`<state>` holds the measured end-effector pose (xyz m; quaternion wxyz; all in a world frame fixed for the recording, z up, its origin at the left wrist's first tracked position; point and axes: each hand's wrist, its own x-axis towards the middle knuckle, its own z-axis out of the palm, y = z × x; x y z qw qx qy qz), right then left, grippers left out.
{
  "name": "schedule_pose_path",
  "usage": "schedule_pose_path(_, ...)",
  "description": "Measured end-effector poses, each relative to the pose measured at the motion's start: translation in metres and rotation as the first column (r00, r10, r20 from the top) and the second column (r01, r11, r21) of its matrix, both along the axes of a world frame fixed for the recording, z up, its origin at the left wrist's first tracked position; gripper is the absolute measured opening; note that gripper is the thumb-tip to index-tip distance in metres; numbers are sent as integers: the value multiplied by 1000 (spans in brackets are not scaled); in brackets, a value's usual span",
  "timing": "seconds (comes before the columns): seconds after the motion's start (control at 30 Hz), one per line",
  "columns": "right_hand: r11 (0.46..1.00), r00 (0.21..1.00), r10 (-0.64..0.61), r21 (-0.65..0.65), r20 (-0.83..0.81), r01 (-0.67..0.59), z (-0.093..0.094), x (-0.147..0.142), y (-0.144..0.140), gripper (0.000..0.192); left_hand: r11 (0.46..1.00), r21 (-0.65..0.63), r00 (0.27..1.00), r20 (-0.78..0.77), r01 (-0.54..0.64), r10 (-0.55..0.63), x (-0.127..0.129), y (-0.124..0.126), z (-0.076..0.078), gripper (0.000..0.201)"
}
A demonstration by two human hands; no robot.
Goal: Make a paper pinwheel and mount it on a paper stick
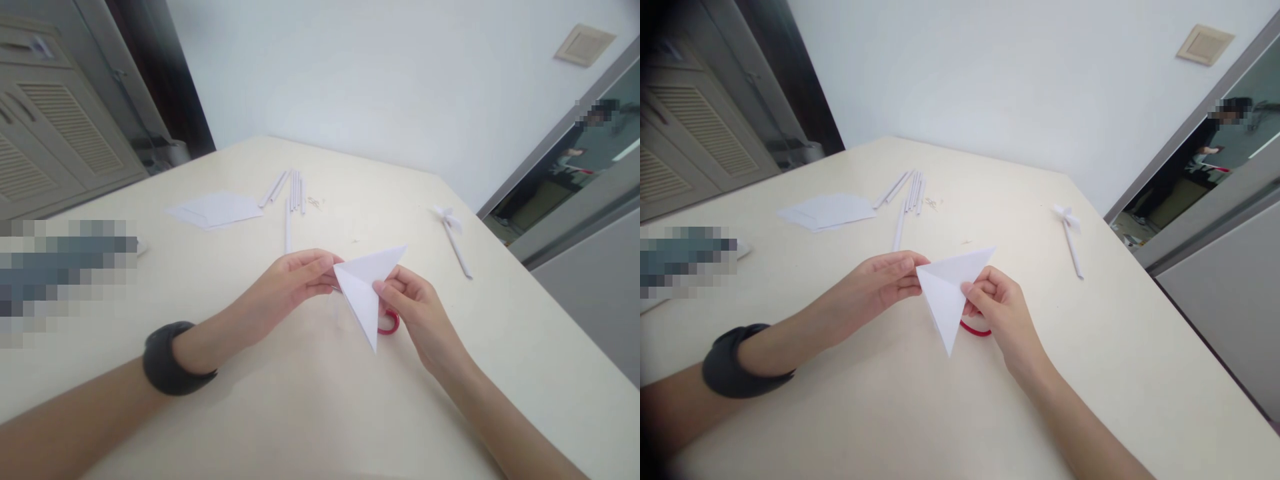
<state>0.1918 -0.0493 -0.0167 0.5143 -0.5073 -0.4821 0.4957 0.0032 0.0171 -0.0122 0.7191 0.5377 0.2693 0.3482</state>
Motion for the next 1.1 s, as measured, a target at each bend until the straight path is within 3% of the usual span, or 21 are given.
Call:
schedule_pose_path(0.6, 999, 997, 44, -6, -62, -45, -3, 1, 0, 17, 998, -9, 998, -18, 61, -61, -2, -1, -1, 23)
schedule_pose_path(1.1, 999, 997, 44, 1, -56, -44, -3, -1, 1, 17, 1000, 16, 999, 33, 24, -25, -2, 0, -1, 20)
